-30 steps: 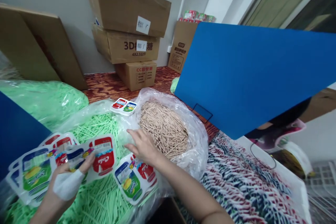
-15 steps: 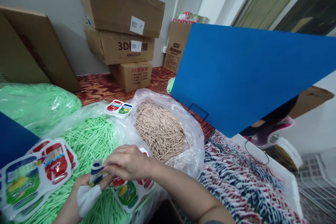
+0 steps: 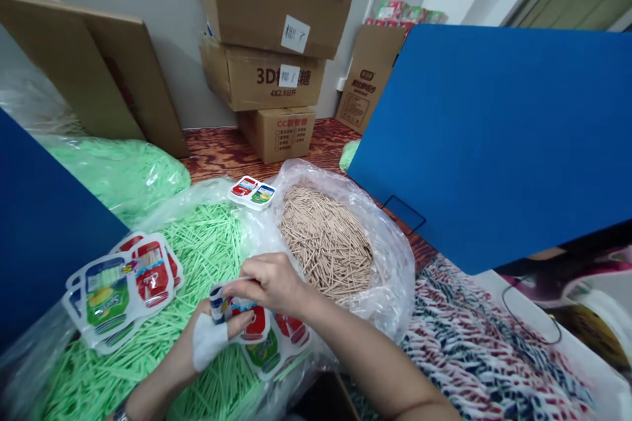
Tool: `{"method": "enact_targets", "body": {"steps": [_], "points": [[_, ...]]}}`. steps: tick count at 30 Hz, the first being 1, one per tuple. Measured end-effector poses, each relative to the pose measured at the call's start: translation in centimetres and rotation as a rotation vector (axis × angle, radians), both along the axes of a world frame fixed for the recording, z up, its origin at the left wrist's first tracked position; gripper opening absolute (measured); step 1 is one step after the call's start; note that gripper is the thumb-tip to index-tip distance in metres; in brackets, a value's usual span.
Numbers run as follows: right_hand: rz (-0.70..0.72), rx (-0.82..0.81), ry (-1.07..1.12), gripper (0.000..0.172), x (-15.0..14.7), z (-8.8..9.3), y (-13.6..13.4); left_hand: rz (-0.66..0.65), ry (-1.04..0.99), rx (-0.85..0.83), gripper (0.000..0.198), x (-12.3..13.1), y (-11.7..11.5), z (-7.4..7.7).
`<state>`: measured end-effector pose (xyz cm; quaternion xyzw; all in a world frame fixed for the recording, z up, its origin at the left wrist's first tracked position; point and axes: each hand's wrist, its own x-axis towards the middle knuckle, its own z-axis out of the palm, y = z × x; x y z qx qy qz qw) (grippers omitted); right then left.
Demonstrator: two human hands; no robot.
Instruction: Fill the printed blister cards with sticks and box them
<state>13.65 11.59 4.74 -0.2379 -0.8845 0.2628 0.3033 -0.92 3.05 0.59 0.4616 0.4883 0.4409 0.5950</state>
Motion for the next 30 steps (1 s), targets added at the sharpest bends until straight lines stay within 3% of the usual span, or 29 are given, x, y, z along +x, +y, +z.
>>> {"method": "enact_targets", "body": {"steps": [5, 8, 10, 11, 13, 15, 21, 30], "points": [[0.177, 0.041, -0.025, 0.033, -0.1, 0.3, -0.2, 0.045, 0.049, 0.028, 0.016, -0.4, -0.2, -0.7], [0.304, -0.11, -0.045, 0.026, 0.7, 0.1, 1.9, 0.127, 0.078, -0.02, 0.018, -0.8, -0.3, -1.0], [0.151, -0.206, -0.113, 0.033, 1.4, -0.3, 4.8, 0.157, 0.078, -0.058, 0.021, -1.0, -0.5, -1.3], [-0.059, -0.185, -0.199, 0.039, 1.8, -0.5, 6.5, 0.154, 0.069, -0.072, 0.025, -1.1, -0.5, -1.4], [-0.477, -0.115, -0.608, 0.043, 2.5, -1.2, 10.2, 0.133, 0.043, -0.087, 0.029, -1.1, -0.7, -1.8], [-0.602, -0.132, -0.76, 0.04, 2.8, -2.1, 13.4, 0.153, 0.024, -0.089, 0.03, -0.9, -0.8, -2.2], [-0.627, -0.202, -1.082, 0.032, 1.5, -5.1, 18.1, 0.231, 0.032, -0.084, 0.03, -0.4, -1.2, -2.0], [-0.514, -0.203, -1.301, 0.033, -0.6, -6.8, 20.0, 0.209, -0.034, -0.096, 0.031, -0.2, -1.3, -2.2]]}}
